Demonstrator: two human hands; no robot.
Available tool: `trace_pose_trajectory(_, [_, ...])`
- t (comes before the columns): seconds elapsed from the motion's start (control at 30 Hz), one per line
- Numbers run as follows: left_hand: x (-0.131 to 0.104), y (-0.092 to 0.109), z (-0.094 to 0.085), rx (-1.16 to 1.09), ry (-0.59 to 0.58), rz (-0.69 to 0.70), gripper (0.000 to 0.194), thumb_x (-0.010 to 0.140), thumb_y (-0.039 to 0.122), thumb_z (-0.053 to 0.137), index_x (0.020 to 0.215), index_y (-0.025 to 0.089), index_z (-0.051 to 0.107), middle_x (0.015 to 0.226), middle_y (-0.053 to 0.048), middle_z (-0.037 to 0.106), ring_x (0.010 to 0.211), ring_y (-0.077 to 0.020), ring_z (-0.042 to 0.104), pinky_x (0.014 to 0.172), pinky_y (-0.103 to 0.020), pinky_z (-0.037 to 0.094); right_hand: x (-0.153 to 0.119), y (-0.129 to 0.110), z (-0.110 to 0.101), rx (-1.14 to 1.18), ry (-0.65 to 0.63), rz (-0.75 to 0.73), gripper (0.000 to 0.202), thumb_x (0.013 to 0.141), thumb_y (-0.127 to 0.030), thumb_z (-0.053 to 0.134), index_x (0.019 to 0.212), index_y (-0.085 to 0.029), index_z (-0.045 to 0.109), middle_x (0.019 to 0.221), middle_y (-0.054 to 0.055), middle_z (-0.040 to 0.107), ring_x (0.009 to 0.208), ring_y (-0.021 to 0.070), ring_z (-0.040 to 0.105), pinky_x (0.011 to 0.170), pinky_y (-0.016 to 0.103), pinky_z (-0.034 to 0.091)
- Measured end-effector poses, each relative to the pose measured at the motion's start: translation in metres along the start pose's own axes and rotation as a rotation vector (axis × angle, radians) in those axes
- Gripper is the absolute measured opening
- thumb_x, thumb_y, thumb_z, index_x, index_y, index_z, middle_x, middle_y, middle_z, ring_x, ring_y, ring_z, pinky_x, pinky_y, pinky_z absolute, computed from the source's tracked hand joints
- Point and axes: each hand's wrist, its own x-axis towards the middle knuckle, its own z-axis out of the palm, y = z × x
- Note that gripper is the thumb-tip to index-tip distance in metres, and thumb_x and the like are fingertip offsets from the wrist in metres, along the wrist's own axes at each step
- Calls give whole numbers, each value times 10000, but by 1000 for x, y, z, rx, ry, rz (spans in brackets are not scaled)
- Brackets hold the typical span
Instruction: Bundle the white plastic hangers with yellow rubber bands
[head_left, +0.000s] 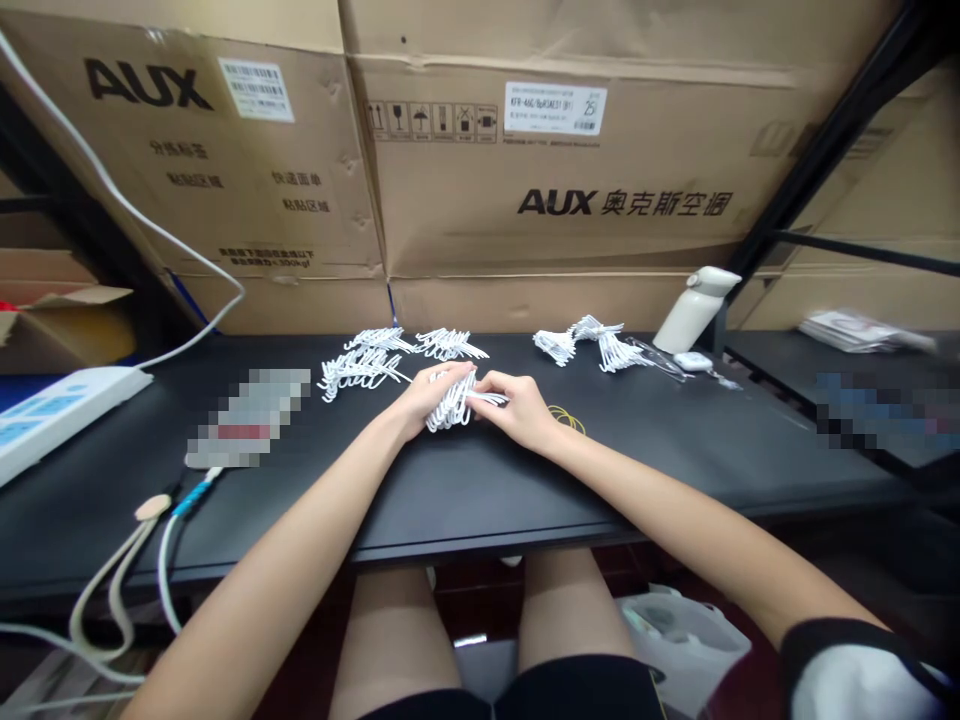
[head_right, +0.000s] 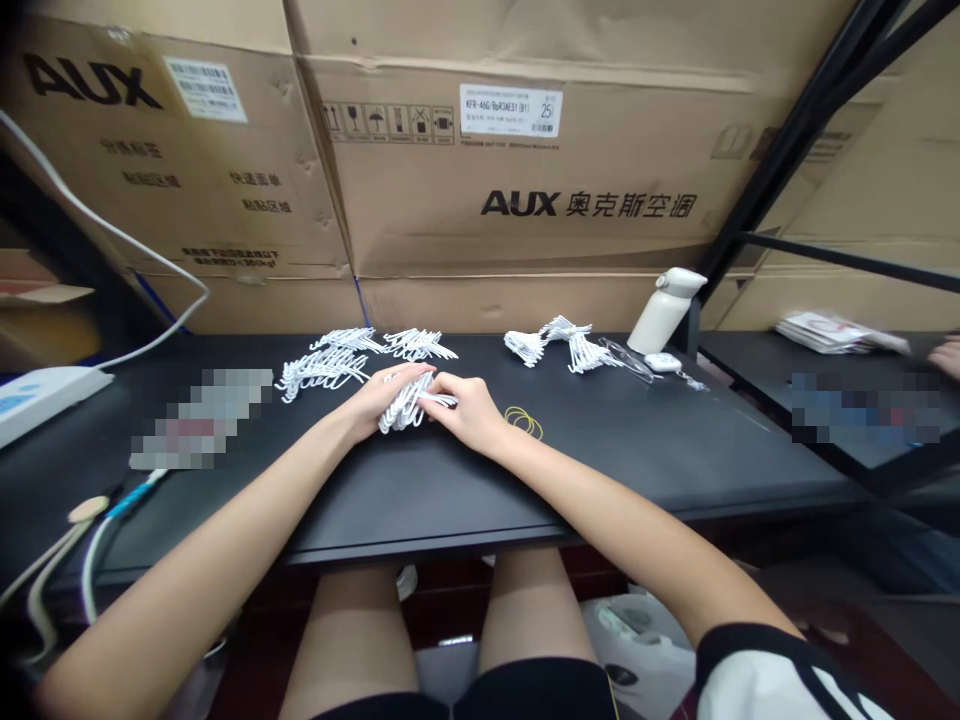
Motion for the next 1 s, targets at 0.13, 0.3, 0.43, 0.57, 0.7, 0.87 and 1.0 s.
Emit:
trace_pose_trajectory(0.13, [0, 1, 0, -29, 23, -24, 472, 644, 455, 775, 990, 142, 699, 836, -51, 699, 710, -147, 632, 640, -241, 479, 1, -1, -1, 34, -4, 38, 215, 821, -385, 598, 733, -189, 590, 685, 14, 665, 638, 171, 651, 661, 277, 487])
trace_pose_trajectory(0.3, [-1, 3, 1, -78, 23, -53, 474, 627, 433, 793, 984, 137, 699, 846, -57, 698, 699, -148, 631, 628, -244, 481, 2, -3, -1, 68, -2, 43, 240, 818, -385, 602, 694, -181, 578, 660, 11, 644, 600, 162, 646, 635, 271, 481])
trace_pose_trajectory(0.43, [1, 0, 0, -110, 14, -65, 466, 606, 404, 818, 962, 128, 699, 804, -59, 699, 668, -143, 632, 618, -244, 491, 3, -3, -1, 40, 7, 18, 214, 822, -362, 599, 717, -176, 589, 669, 9, 644, 593, 146, 629, 628, 260, 475])
trace_pose_trajectory(0.57, [5, -3, -2, -140, 22, -29, 433, 591, 354, 837, 935, 134, 694, 786, -53, 702, 654, -136, 640, 614, -238, 504, 4, 0, -1, -13, 38, -55, 186, 802, -346, 622, 781, -162, 609, 732, 17, 665, 663, 143, 615, 663, 253, 477])
trace_pose_trajectory(0.7, [5, -3, -3, -164, 47, 1, 406, 573, 323, 849, 908, 148, 700, 780, -45, 711, 662, -141, 650, 636, -247, 519, 5, 1, 0, -8, 12, -111, 166, 826, -313, 587, 849, -153, 626, 805, 29, 681, 724, 143, 619, 719, 256, 477])
trace_pose_trajectory(0.87, [3, -1, -2, -182, 96, 35, 378, 537, 327, 863, 829, 148, 702, 799, -60, 721, 678, -157, 659, 654, -265, 531, 6, 4, 0, -30, -7, -153, 188, 797, -297, 620, 925, -160, 628, 877, 33, 675, 741, 144, 603, 715, 250, 465])
trace_pose_trajectory(1.0, [3, -2, -2, -139, 87, 51, 399, 555, 356, 851, 870, 153, 713, 831, -64, 724, 710, -166, 664, 679, -275, 530, 5, 4, 0, -56, -8, -152, 137, 819, -284, 595, 843, -153, 623, 813, 27, 656, 704, 137, 575, 690, 245, 446])
